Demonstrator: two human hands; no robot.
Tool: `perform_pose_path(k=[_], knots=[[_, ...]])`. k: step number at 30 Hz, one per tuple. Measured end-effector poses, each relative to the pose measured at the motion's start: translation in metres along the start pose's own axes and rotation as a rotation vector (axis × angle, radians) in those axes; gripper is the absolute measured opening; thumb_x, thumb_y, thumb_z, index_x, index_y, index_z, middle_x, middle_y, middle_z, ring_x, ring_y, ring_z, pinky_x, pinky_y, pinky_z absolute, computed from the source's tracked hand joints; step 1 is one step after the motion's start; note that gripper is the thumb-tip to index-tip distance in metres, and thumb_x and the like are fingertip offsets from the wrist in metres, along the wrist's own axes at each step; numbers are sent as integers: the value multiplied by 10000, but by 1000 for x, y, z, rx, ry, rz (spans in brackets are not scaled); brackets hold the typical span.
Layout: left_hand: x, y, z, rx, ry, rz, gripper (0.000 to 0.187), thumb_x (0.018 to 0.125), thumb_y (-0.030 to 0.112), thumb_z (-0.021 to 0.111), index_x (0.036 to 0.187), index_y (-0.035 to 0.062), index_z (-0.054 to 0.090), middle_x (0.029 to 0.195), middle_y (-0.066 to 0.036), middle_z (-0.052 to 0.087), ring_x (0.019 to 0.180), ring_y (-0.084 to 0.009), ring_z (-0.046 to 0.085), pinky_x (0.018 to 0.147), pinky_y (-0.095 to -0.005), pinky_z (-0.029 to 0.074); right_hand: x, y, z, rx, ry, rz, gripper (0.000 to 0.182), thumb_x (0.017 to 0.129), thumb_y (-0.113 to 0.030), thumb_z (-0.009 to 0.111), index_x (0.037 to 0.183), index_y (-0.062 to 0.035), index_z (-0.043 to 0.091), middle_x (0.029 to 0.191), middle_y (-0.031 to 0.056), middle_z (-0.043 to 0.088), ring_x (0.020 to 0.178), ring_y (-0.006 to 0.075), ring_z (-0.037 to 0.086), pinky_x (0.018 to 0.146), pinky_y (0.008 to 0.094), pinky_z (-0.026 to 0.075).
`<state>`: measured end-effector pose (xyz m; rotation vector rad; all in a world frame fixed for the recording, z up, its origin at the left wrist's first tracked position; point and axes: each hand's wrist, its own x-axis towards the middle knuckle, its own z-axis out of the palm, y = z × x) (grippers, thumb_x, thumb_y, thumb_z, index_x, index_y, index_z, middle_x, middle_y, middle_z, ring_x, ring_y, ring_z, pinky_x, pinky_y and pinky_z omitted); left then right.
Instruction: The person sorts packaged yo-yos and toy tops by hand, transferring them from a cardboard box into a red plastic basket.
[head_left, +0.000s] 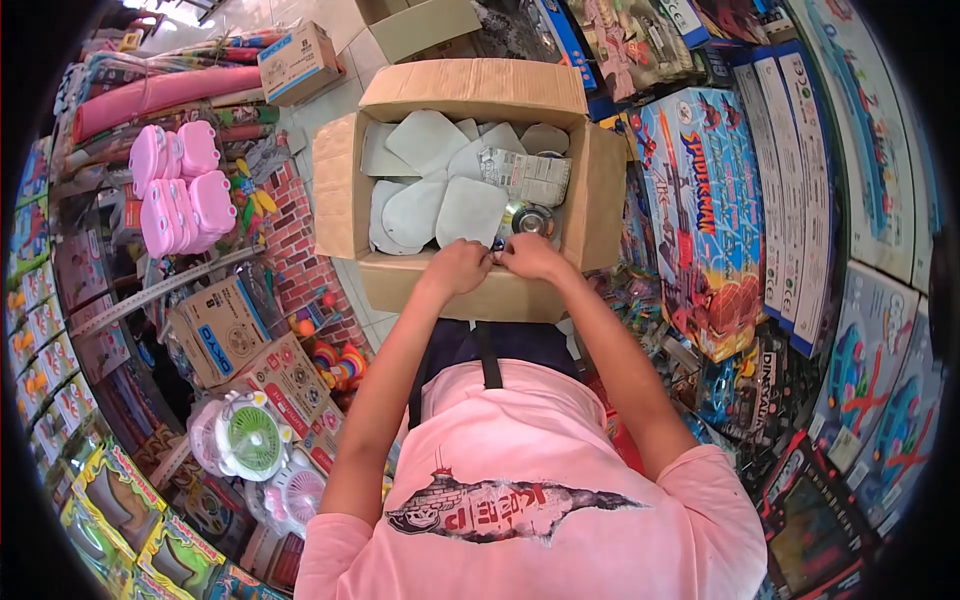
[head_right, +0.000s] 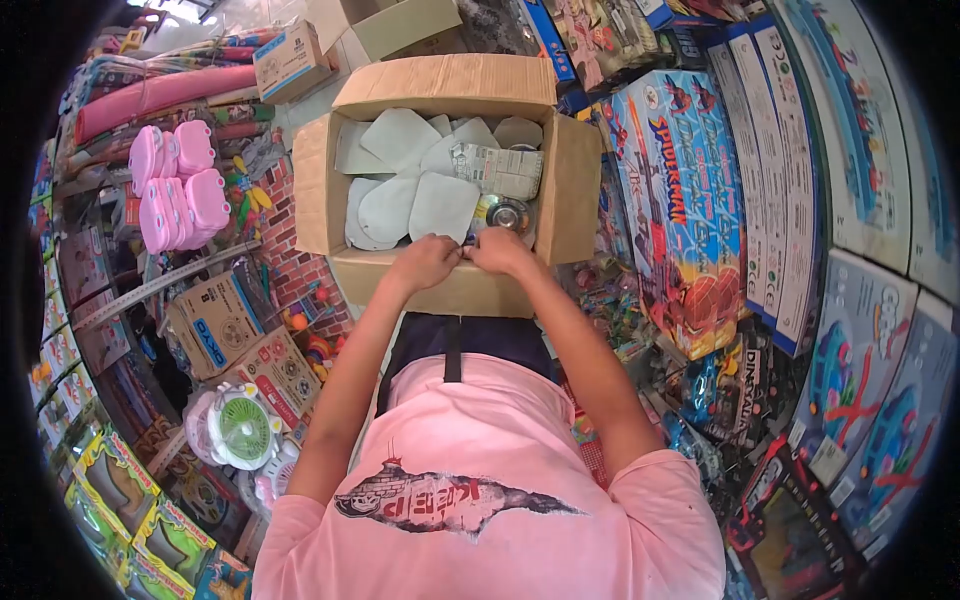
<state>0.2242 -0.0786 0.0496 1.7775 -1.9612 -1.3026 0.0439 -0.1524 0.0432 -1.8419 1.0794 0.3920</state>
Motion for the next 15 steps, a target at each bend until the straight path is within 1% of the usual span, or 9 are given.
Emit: perform_pose_path(k=[1, 5, 7, 8, 10, 11, 13, 14, 15], knots=[[1, -1, 5, 69, -43, -67, 295, 897, 276, 536, 983, 60, 718, 1012, -173, 692, 1005, -358, 614, 902, -460, 489, -4, -1, 2, 15, -28, -34, 396, 891, -363, 616, 1010, 6, 696, 969, 247, 681, 932, 386, 655, 843, 462, 498], [-6, 3, -7, 75, -110, -90, 311, 901, 296, 518, 1012, 95, 729, 1034, -143, 697, 1035, -340, 601, 930, -455, 476, -19, 0, 3, 10, -76, -134, 426, 930, -390, 561, 1049, -2, 693, 1012, 237, 660, 986, 379, 615, 886, 462, 464], [-11, 7, -15, 12, -93, -87, 304, 895, 283, 527, 1026, 99, 730, 1059, -113, 699, 1054, -326, 588, 945, -439, 467, -31, -9, -9, 20, -85, -206, 445, 959, -403, 514, 1063, -6, 686, 1024, 202, 630, 1005, 368, 573, 905, 457, 435], [-13, 8, -18, 15, -89, -88, 304, 895, 283, 527, 1026, 99, 730, 1059, -113, 699, 1054, -326, 588, 945, -439, 467, -36, -14, -14, 18, -83, -210, 445, 959, -403, 514, 1063, -6, 686, 1024, 202, 630, 1005, 368, 573, 905, 457, 435], [-18, 10, -25, -55, -42, -25, 262, 906, 235, 549, 1023, 75, 720, 1057, -80, 700, 997, -316, 592, 924, -410, 476, -45, -19, -22, 32, -24, -315, 365, 936, -332, 556, 1000, 3, 687, 1037, 192, 623, 1028, 354, 566, 934, 452, 442], [-20, 10, -29, -52, -38, -22, 262, 906, 235, 549, 1023, 75, 720, 1057, -80, 700, 997, -316, 592, 924, -410, 476, -48, -19, -23, 29, -20, -318, 365, 936, -332, 556, 1000, 3, 687, 1037, 192, 623, 1028, 354, 566, 934, 452, 442], [-25, 14, -42, -174, -44, -38, 243, 918, 198, 556, 1037, 56, 713, 1046, -87, 700, 1002, -292, 599, 917, -383, 474, -53, -19, -26, 160, 148, -478, 249, 914, -221, 616, 945, 22, 655, 932, 172, 607, 920, 349, 574, 826, 433, 450], [-27, 16, -47, -171, -38, -34, 243, 918, 198, 556, 1037, 56, 713, 1046, -87, 700, 1002, -292, 599, 917, -383, 474, -53, -20, -29, 154, 152, -482, 249, 914, -221, 616, 945, 22, 655, 932, 172, 607, 920, 349, 574, 826, 433, 450], [-30, 17, -50, -321, -14, -61, 229, 929, 179, 551, 1029, 43, 706, 1033, -91, 696, 995, -266, 597, 908, -365, 470, -55, -25, -34, 227, 176, -458, 205, 898, -175, 629, 930, 27, 641, 898, 166, 602, 869, 343, 578, 782, 416, 453]])
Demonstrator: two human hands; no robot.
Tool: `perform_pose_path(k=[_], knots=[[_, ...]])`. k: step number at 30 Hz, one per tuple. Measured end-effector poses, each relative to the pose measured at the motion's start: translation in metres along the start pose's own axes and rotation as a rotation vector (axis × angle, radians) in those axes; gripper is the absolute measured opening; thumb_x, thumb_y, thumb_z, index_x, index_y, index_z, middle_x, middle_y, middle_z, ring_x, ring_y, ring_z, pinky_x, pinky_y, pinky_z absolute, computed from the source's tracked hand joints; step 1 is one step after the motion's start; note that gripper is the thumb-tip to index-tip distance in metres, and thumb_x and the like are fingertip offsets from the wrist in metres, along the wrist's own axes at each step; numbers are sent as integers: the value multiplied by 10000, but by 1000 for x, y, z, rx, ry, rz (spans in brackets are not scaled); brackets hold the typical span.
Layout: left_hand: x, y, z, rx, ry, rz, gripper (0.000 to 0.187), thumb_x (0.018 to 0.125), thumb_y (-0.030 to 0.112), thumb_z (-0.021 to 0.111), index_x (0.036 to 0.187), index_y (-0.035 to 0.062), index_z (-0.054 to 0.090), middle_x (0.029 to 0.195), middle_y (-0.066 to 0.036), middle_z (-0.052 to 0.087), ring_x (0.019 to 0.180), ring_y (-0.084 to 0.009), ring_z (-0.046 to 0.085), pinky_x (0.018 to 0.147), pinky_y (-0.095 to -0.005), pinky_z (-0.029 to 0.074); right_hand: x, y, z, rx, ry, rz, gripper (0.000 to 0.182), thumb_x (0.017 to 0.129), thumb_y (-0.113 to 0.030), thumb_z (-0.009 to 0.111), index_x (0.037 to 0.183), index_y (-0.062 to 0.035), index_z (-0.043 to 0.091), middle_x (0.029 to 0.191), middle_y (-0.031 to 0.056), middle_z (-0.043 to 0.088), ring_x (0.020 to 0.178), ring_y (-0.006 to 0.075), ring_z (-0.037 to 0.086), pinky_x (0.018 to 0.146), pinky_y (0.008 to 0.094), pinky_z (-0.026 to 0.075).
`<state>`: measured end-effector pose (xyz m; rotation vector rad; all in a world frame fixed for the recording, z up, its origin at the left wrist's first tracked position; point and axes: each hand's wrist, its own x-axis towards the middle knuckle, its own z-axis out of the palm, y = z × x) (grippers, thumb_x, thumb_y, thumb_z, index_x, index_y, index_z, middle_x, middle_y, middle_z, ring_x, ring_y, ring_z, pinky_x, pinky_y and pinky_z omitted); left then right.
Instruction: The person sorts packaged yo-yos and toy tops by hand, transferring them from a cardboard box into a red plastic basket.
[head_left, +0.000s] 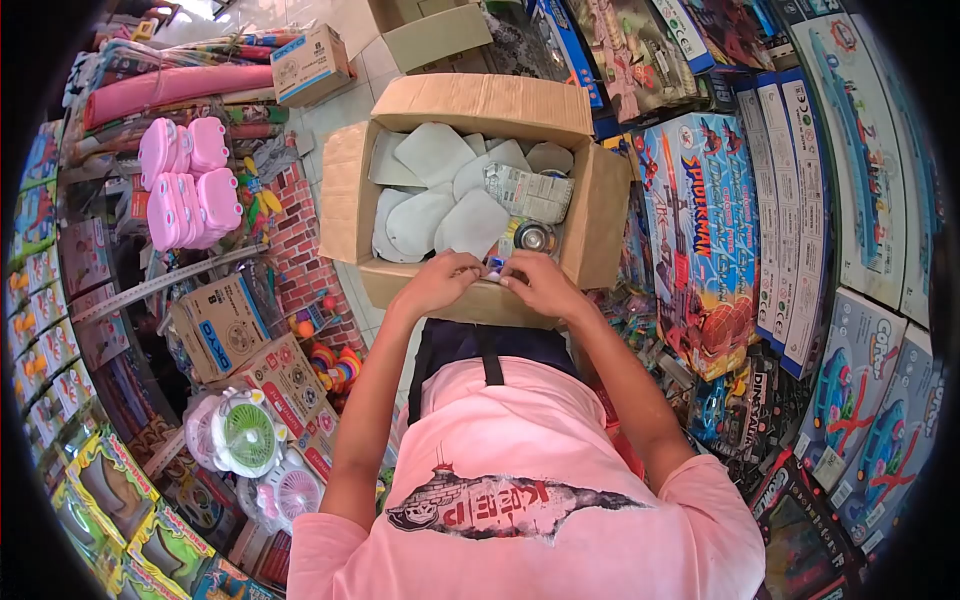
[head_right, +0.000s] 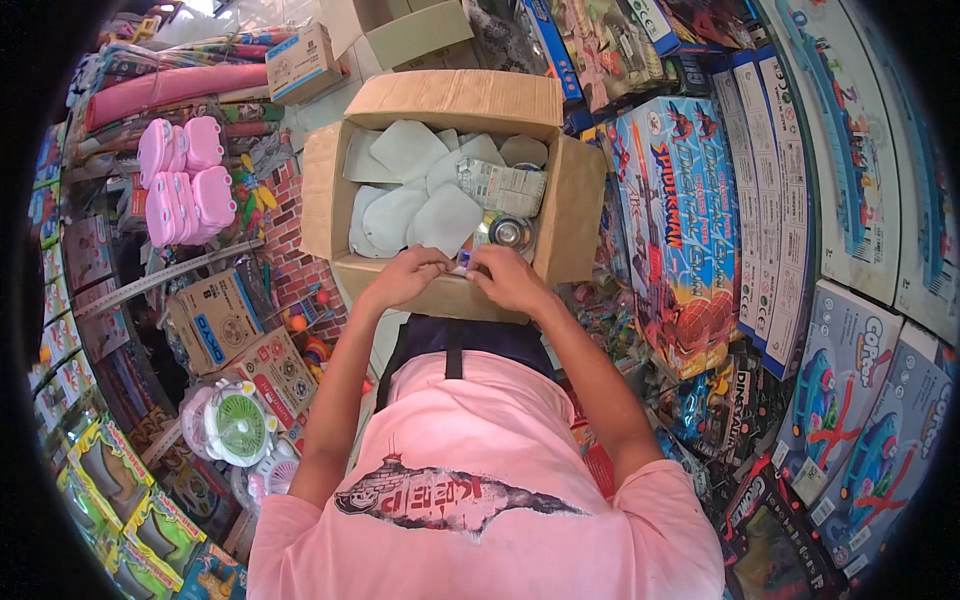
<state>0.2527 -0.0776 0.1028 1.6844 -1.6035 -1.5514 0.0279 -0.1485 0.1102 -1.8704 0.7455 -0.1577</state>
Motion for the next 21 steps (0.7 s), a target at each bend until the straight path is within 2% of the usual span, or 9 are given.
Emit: perform_pose_path(k=[5, 7, 11, 13, 14, 16, 19, 20, 21], knots=[[-16, 6, -5, -337, 163, 23, 212, 952, 179, 563, 1062, 18, 645, 1015, -98, 641, 971, -206, 578, 881, -327, 458, 11, -21, -4, 99, 223, -99, 152, 898, -115, 617, 907, 35, 597, 795, 126, 567, 723, 269, 566, 660, 356, 439], [-20, 12, 0, -198, 637, 5, 299, 948, 242, 598, 1133, 9, 566, 1057, -116, 581, 980, -219, 572, 832, -381, 480, 16, -36, -8, 116, 378, 40, 118, 918, -85, 586, 920, 33, 586, 801, 99, 545, 719, 195, 543, 647, 319, 427], [-29, 9, -1, -200, 781, -146, 366, 941, 253, 631, 1156, -3, 484, 1011, -112, 522, 958, -228, 567, 809, -375, 475, 27, -75, -13, 216, 476, 111, 97, 910, -56, 566, 939, 34, 589, 900, 159, 582, 802, 305, 594, 731, 350, 464], [-31, 3, 4, -247, 966, -143, 507, 994, 434, 534, 1274, 21, 443, 1088, -95, 536, 968, -208, 555, 902, -353, 454, 30, -93, -9, 259, 528, -60, 86, 882, -7, 582, 957, 22, 614, 963, 154, 584, 851, 301, 594, 759, 339, 472], [-35, -2, 3, -249, 973, -145, 507, 994, 434, 534, 1274, 21, 443, 1088, -95, 536, 968, -208, 555, 902, -353, 454, 32, -97, -3, 259, 522, -63, 86, 882, -7, 582, 957, 22, 614, 963, 154, 584, 851, 301, 594, 759, 339, 472], [-48, 11, -11, -1236, 600, -34, 734, 968, 650, 401, 1388, 49, 378, 1237, -116, 540, 1065, -237, 571, 964, -382, 457, 35, -103, 9, 170, 424, -274, 146, 835, 39, 605, 971, 3, 640, 1018, 148, 584, 899, 314, 593, 799, 356, 484], [-72, 35, -22, -1561, 497, 52, 895, 909, 781, 261, 1451, 73, 336, 1389, -111, 490, 1179, -237, 562, 1019, -417, 451, 37, -99, 30, 65, 295, -385, 187, 803, 64, 616, 969, -12, 655, 1039, 149, 587, 950, 319, 592, 840, 378, 490], [-76, 29, -16, -1647, 568, 103, 691, 996, 598, 376, 1425, 57, 379, 1358, -109, 530, 1197, -231, 573, 1002, -417, 477, 35, -96, 33, 39, 204, -359, 171, 798, 39, 635, 963, -1, 654, 1044, 149, 591, 958, 322, 598, 852, 393, 490], [-77, 15, -11, -1648, 585, 103, 691, 996, 598, 376, 1425, 57, 379, 1358, -109, 530, 1197, -231, 573, 1002, -417, 477, 35, -95, 37, 44, 192, -365, 171, 798, 39, 635, 963, -1, 654, 1044, 149, 591, 958, 322, 598, 852, 393, 490]])
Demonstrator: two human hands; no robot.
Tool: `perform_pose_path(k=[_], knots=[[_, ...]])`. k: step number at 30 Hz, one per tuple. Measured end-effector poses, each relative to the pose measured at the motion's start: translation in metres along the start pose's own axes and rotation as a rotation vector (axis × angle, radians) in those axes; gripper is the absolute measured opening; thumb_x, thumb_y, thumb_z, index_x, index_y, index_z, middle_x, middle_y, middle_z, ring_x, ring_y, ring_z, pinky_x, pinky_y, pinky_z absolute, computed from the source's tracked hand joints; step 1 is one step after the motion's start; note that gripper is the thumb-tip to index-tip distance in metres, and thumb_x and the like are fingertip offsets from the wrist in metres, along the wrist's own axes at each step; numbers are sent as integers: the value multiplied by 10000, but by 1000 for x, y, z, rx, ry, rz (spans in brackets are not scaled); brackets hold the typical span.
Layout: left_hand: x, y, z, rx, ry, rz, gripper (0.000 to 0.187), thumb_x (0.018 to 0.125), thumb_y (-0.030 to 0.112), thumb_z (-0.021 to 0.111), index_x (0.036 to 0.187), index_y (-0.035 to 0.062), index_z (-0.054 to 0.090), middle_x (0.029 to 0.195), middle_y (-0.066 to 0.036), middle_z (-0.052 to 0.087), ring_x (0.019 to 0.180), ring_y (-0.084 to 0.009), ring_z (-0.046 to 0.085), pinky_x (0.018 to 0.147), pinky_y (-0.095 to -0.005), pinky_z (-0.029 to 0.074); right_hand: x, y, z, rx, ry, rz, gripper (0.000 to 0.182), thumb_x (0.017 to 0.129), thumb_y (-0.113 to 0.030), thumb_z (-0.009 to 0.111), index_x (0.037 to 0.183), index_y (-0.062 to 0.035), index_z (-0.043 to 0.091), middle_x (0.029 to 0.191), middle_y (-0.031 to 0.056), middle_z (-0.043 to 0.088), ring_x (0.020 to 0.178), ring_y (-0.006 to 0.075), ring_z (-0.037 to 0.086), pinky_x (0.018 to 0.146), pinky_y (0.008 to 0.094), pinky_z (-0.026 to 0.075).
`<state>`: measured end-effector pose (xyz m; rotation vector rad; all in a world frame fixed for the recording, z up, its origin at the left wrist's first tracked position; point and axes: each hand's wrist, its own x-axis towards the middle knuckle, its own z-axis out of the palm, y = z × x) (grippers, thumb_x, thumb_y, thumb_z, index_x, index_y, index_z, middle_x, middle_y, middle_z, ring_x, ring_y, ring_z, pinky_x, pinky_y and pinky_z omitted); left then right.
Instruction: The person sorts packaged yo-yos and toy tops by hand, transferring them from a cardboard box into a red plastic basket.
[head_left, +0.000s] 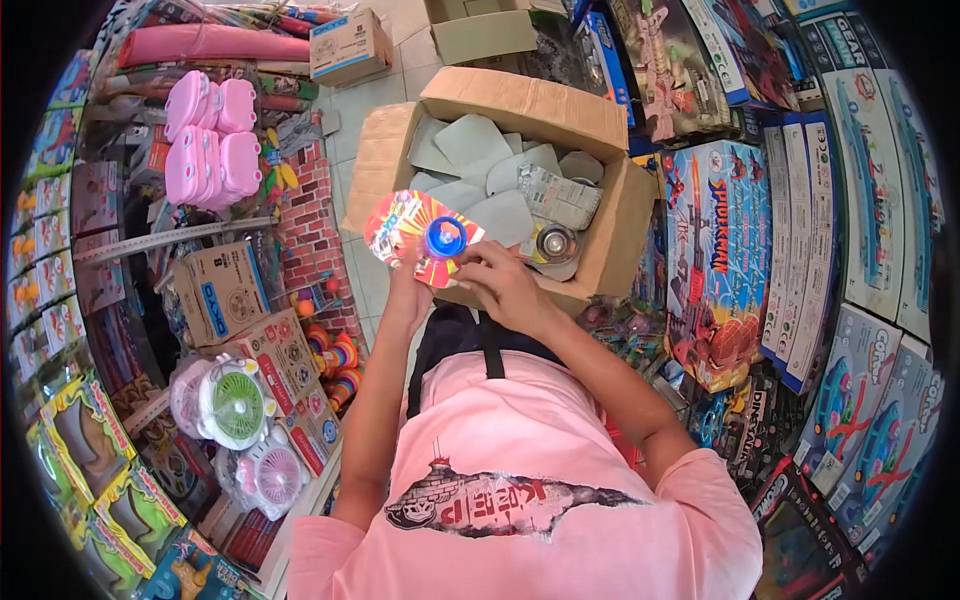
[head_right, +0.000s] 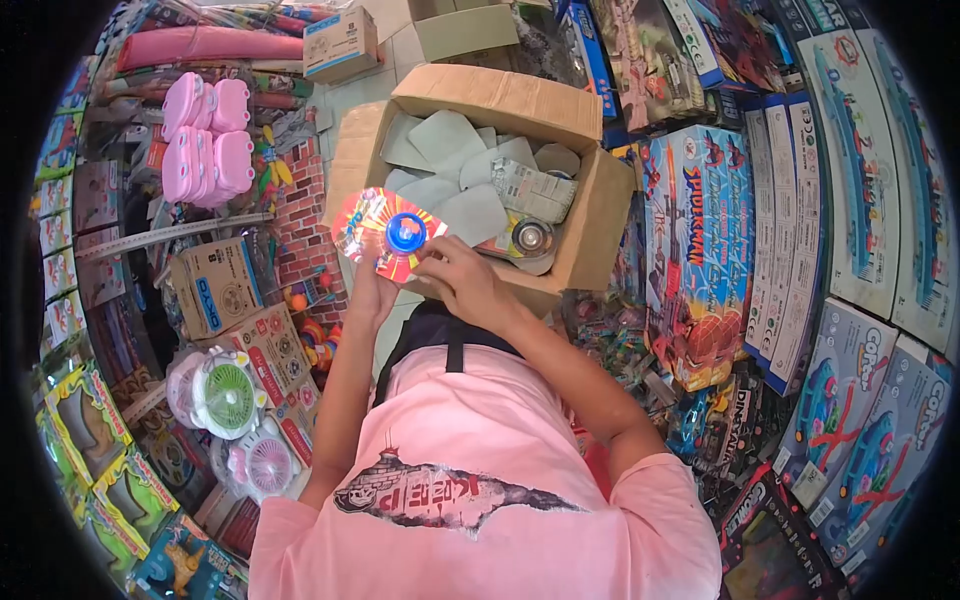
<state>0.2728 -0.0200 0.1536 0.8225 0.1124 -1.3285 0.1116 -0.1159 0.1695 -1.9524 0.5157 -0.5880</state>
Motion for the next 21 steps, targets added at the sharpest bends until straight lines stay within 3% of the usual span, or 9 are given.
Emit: perform_pose_path(k=[2, 3, 5, 7, 9, 10, 12, 13, 21], knots=[[6, -6, -22, 437, 141, 31, 541, 983, 369, 582, 1378, 29, 436, 1304, -101, 570, 1149, -196, 601, 985, -373, 491, -4, 3, -1, 4, -7, 17, 131, 818, -16, 648, 947, 7, 655, 1054, 156, 595, 949, 323, 603, 830, 398, 491], [2, -1, -15, 298, 175, -10, 475, 927, 190, 679, 1322, 6, 489, 1256, -95, 599, 1119, -171, 615, 976, -346, 494, -4, 5, -4, -19, 52, 142, 123, 853, -72, 639, 941, 12, 653, 1055, 170, 597, 937, 327, 608, 799, 392, 490], [-3, -1, -19, 328, 195, -2, 458, 932, 201, 670, 1310, 5, 500, 1243, -91, 607, 1109, -170, 620, 974, -344, 494, -12, 37, -8, -174, 135, 419, 175, 882, -131, 626, 1002, -5, 640, 1075, 177, 594, 973, 342, 600, 807, 401, 492], [-5, -1, -26, 361, 221, 16, 442, 937, 213, 661, 1298, 5, 512, 1230, -87, 615, 1099, -169, 625, 972, -343, 493, -16, 64, -18, -599, 97, 533, 296, 869, -183, 647, 1090, 11, 607, 1150, 200, 566, 1069, 368, 565, 871, 427, 491], [-7, -2, -34, 357, 242, -4, 440, 931, 215, 659, 1288, -7, 529, 1224, -92, 631, 1090, -175, 637, 973, -346, 499, -27, 101, -23, -785, -122, 793, 471, 840, -258, 689, 1183, 33, 548, 1239, 228, 515, 1161, 398, 511, 949, 463, 475], [-9, -1, -35, 359, 252, 4, 440, 931, 215, 659, 1288, -7, 529, 1224, -92, 631, 1090, -175, 637, 973, -346, 499, -32, 119, -22, -778, -128, 784, 471, 840, -258, 689, 1183, 33, 548, 1239, 228, 515, 1161, 398, 511, 949, 463, 475], [-12, 0, -38, 365, 260, -29, 430, 931, 220, 656, 1278, -7, 542, 1220, -91, 635, 1092, -170, 636, 971, -347, 500, -35, 140, -19, -860, -328, 982, 639, 793, -335, 754, 1228, 62, 506, 1275, 250, 479, 1205, 413, 483, 989, 483, 460], [-13, 1, -39, 374, 266, -27, 443, 932, 233, 654, 1282, -10, 535, 1224, -88, 631, 1094, -166, 633, 975, -348, 495, -38, 141, -13, -868, -284, 926, 758, 735, -383, 812, 1259, 35, 459, 1291, 249, 476, 1238, 421, 461, 999, 491, 458], [-27, 7, -53, 354, 277, -2, 441, 931, 230, 652, 1285, -4, 531, 1227, -81, 624, 1117, -161, 618, 988, -346, 482, -28, 154, -22, -680, -195, 1009, 810, 662, -337, 849, 1245, 7, 405, 1236, 277, 539, 1109, 438, 585, 921, 484, 519]])
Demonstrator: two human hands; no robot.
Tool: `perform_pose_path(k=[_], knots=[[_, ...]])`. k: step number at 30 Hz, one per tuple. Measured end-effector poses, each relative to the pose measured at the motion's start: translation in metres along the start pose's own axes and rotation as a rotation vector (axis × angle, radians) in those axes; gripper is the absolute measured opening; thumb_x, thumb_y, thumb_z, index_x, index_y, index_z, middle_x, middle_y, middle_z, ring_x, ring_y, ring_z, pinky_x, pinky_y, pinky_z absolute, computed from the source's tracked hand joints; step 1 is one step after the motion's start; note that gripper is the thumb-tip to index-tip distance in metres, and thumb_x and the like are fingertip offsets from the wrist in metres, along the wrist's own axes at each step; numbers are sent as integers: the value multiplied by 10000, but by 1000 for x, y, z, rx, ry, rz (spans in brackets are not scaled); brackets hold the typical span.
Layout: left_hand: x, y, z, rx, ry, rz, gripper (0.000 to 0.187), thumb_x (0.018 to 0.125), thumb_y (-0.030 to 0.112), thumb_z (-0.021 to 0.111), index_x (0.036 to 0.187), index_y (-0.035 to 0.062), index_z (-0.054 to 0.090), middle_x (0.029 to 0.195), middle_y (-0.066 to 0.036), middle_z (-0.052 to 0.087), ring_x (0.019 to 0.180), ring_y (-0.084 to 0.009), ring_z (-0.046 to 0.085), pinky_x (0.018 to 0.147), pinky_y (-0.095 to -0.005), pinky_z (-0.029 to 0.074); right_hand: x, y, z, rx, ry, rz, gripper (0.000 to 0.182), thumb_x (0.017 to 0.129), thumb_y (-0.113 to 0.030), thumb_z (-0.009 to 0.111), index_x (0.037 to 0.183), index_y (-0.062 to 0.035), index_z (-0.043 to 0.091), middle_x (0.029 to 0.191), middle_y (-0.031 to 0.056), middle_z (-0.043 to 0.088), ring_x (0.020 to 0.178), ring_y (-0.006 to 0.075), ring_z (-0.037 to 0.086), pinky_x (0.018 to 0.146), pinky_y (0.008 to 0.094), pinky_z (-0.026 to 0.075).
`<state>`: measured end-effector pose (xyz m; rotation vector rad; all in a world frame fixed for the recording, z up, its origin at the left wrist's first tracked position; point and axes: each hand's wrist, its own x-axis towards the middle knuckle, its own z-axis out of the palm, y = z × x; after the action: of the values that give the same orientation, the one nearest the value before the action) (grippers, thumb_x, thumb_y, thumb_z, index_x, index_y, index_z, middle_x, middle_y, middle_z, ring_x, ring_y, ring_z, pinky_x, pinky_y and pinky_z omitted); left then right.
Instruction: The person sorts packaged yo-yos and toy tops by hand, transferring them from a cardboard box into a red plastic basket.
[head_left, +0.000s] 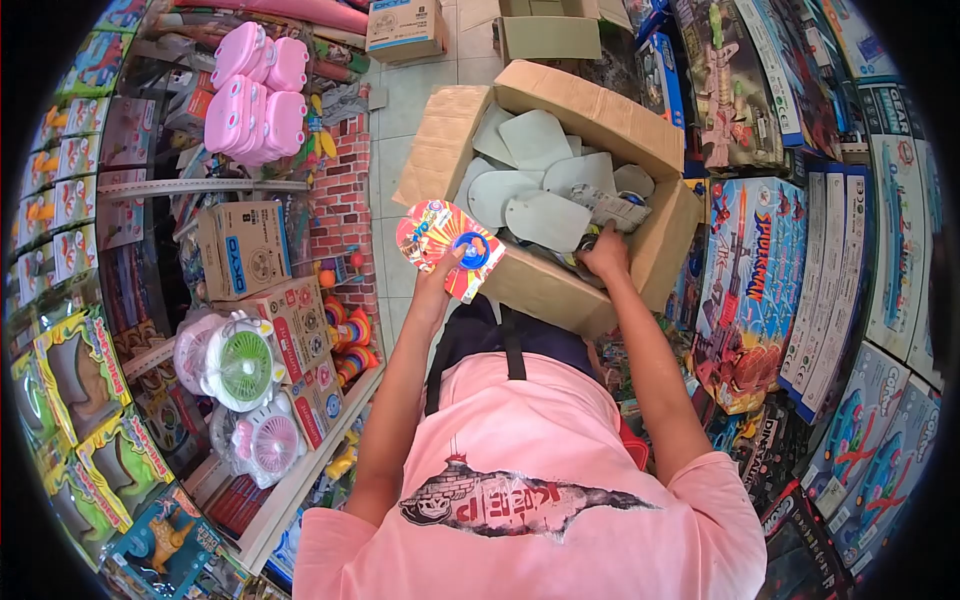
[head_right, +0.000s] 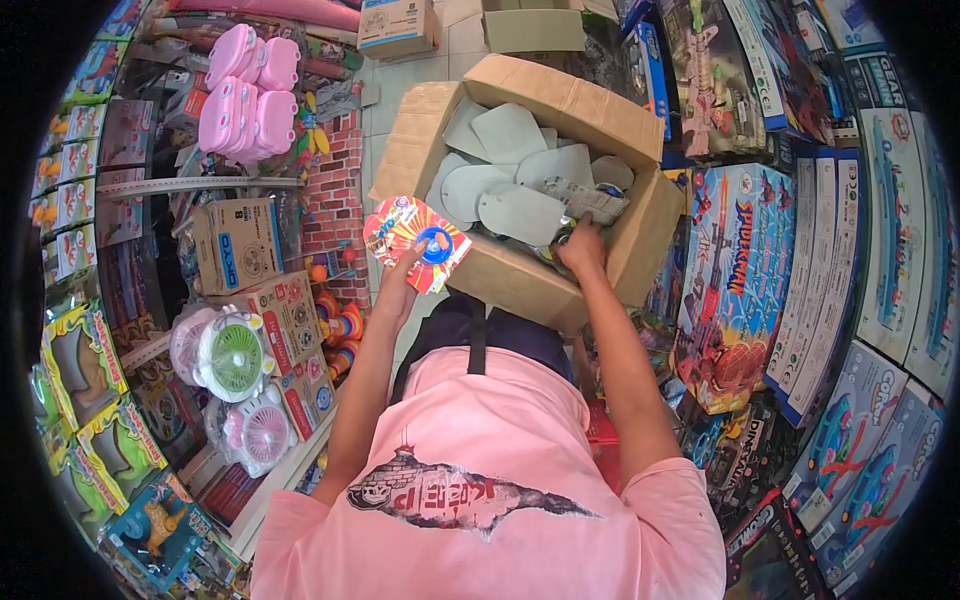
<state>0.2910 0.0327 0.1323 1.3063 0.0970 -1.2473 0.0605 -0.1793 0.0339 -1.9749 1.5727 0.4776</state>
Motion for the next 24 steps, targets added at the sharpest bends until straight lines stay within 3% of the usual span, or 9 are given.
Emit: perform_pose_path(k=[5, 8, 11, 15, 16, 17, 20, 24], knots=[[-5, 0, -16, 10, -13, -21, 437, 932, 229, 649, 1286, 0, 532, 1231, -80, 623, 1117, -162, 618, 989, -345, 482, -12, -4, -7, 69, 72, 70, 795, 613, -378, 811, 1203, 52, 496, 1152, 280, 614, 1072, 420, 622, 908, 453, 527], [-3, 0, -25, 15, -26, -29, 443, 927, 231, 657, 1282, -5, 535, 1224, -84, 629, 1115, -168, 622, 992, -345, 481, -28, -3, -20, 101, 109, 105, 679, 585, -510, 786, 934, 68, 713, 977, 256, 696, 935, 366, 683, 856, 439, 535], [1, 2, -32, 25, -67, -42, 447, 922, 228, 663, 1279, -8, 534, 1226, -87, 629, 1113, -171, 624, 995, -347, 481, -50, -6, -37, 228, 95, 147, 685, 575, -513, 789, 971, 41, 719, 966, 234, 706, 931, 341, 690, 850, 413, 537], [9, 5, -40, 27, -161, -53, 448, 921, 227, 666, 1283, -4, 538, 1214, -79, 629, 1089, -166, 630, 952, -332, 496, -81, -4, -41, 344, 284, 159, 648, 581, -486, 790, 972, 26, 728, 936, 206, 718, 891, 320, 696, 828, 392, 537], [9, 8, -41, 49, -174, -70, 438, 923, 225, 663, 1276, -6, 544, 1223, -81, 627, 1092, -164, 628, 955, -334, 495, -89, -4, -46, 312, 294, 162, 599, 597, -444, 801, 965, 23, 731, 904, 182, 721, 839, 268, 700, 779, 357, 537], [10, 11, -42, 64, -205, -81, 438, 923, 225, 663, 1276, -6, 544, 1223, -81, 627, 1092, -164, 628, 955, -334, 495, -99, 0, -48, 322, 313, 190, 599, 597, -444, 801, 965, 23, 731, 904, 182, 721, 839, 268, 700, 779, 357, 537], [14, 13, -53, 81, -284, -100, 444, 926, 222, 658, 1279, -19, 539, 1237, -86, 619, 1095, -166, 625, 966, -339, 490, -133, 10, -48, 513, 232, 241, 579, 590, -466, 795, 904, 17, 738, 902, 187, 722, 888, 260, 694, 789, 355, 535], [21, 11, -69, 165, -399, -165, 458, 920, 219, 666, 1286, -21, 532, 1240, -93, 619, 1098, -174, 624, 980, -345, 482, -192, 12, -12, 953, 245, 159, 400, 708, -318, 762, 931, 7, 700, 869, 83, 682, 750, 184, 639, 681, 305, 502]])
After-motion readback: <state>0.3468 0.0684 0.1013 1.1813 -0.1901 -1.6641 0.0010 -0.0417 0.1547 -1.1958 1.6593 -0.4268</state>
